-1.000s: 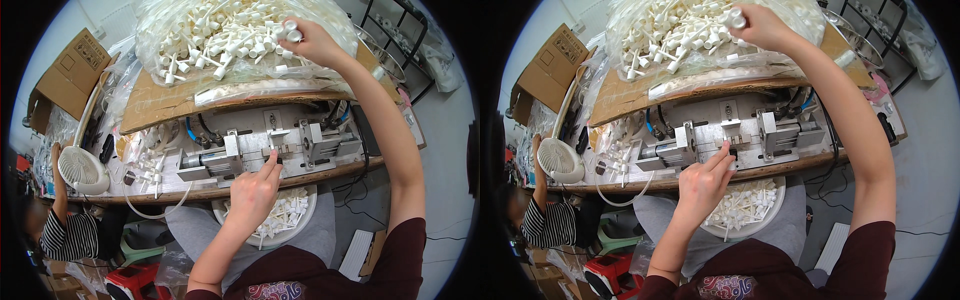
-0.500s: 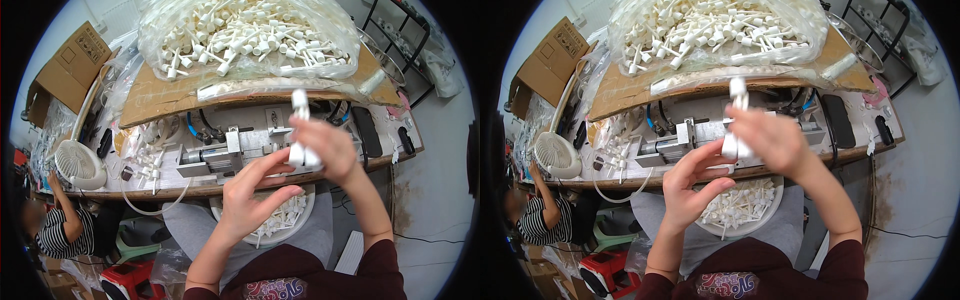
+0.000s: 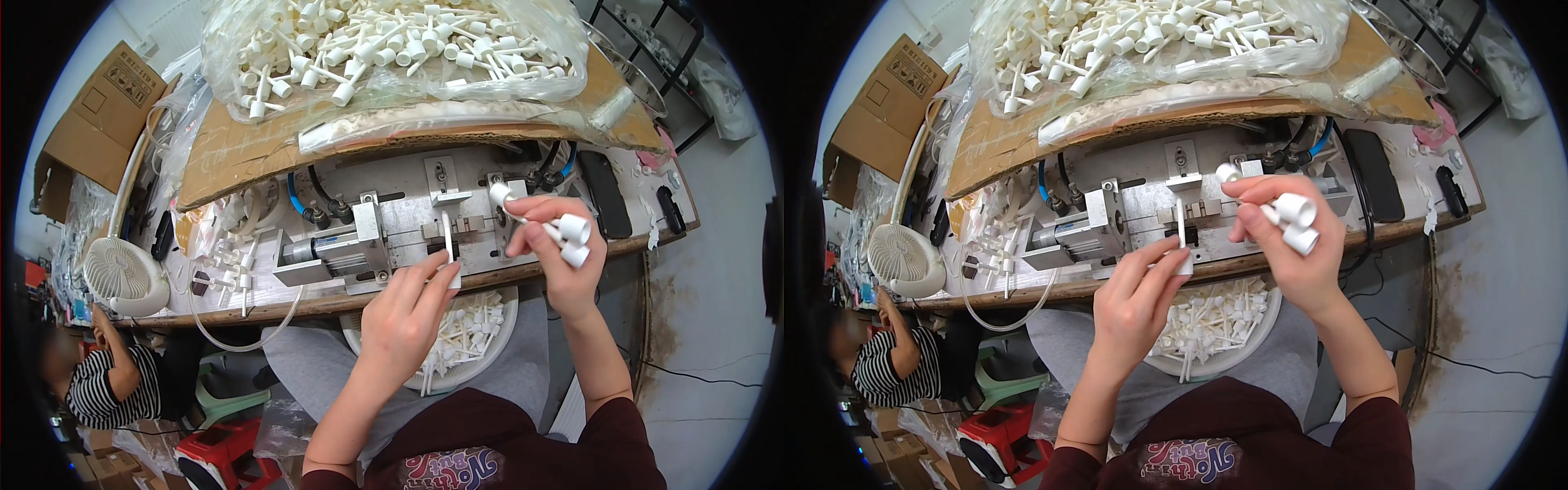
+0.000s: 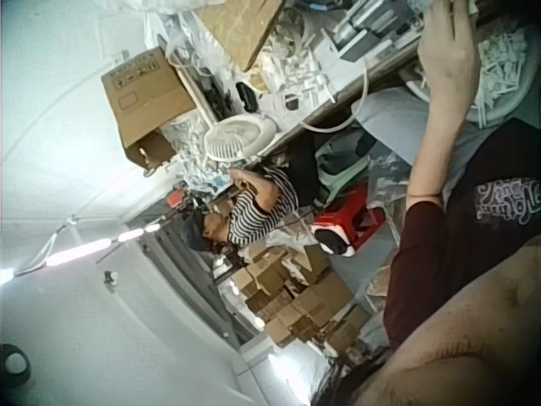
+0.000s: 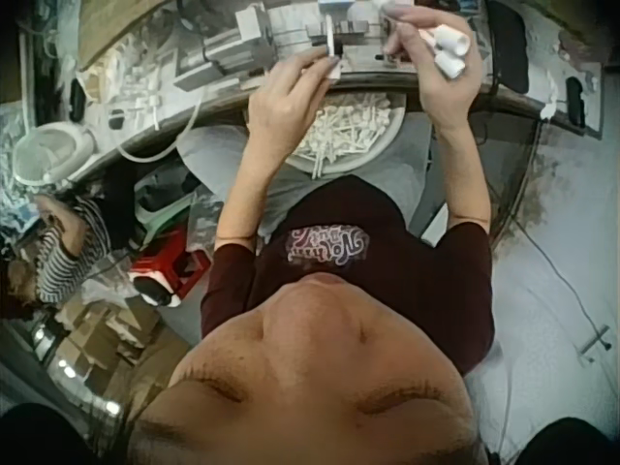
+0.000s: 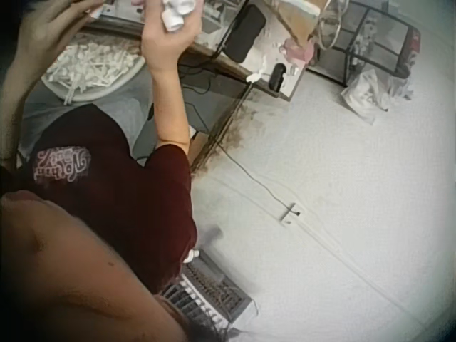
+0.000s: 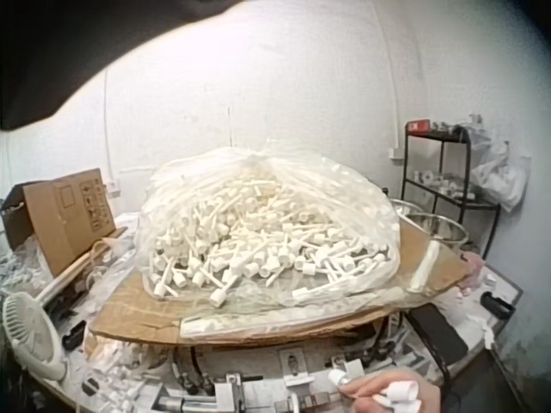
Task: Manually assembling small white plastic sprayer or pump components using a specialized pneumatic or mechanical jig on a workbench.
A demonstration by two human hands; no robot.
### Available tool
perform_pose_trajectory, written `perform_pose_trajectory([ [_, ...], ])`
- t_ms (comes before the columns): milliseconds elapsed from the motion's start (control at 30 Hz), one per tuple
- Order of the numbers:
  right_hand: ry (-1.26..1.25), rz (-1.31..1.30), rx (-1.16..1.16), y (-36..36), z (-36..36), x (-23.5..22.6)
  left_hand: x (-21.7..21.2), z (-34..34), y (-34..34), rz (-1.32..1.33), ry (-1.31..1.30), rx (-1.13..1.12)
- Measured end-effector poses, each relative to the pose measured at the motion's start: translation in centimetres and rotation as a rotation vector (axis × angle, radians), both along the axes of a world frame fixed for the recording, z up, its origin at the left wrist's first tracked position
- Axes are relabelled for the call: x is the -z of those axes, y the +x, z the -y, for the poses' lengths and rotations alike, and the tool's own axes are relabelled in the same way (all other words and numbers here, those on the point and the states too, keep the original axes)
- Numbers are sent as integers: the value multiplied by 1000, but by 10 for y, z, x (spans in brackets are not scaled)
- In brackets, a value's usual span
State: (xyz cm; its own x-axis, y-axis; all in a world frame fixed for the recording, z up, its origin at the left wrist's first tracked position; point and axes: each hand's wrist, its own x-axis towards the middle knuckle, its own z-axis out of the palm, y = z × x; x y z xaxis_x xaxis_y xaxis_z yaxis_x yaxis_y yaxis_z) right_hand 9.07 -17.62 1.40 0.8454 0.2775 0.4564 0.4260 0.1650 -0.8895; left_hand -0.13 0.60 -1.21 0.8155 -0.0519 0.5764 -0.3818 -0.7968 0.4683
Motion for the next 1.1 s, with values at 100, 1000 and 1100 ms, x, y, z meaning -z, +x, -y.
perform_pose_trajectory([
  [100, 170, -250, -112, 3, 11, 2, 4, 0, 4, 27, 185, -32],
  [1000, 500, -727, -506, -25, 13, 10, -29, -1, -5, -340, -710, 326],
  [1100, 534, -750, -488, -25, 10, 11, -39, -6, -14, -330, -708, 330],
])
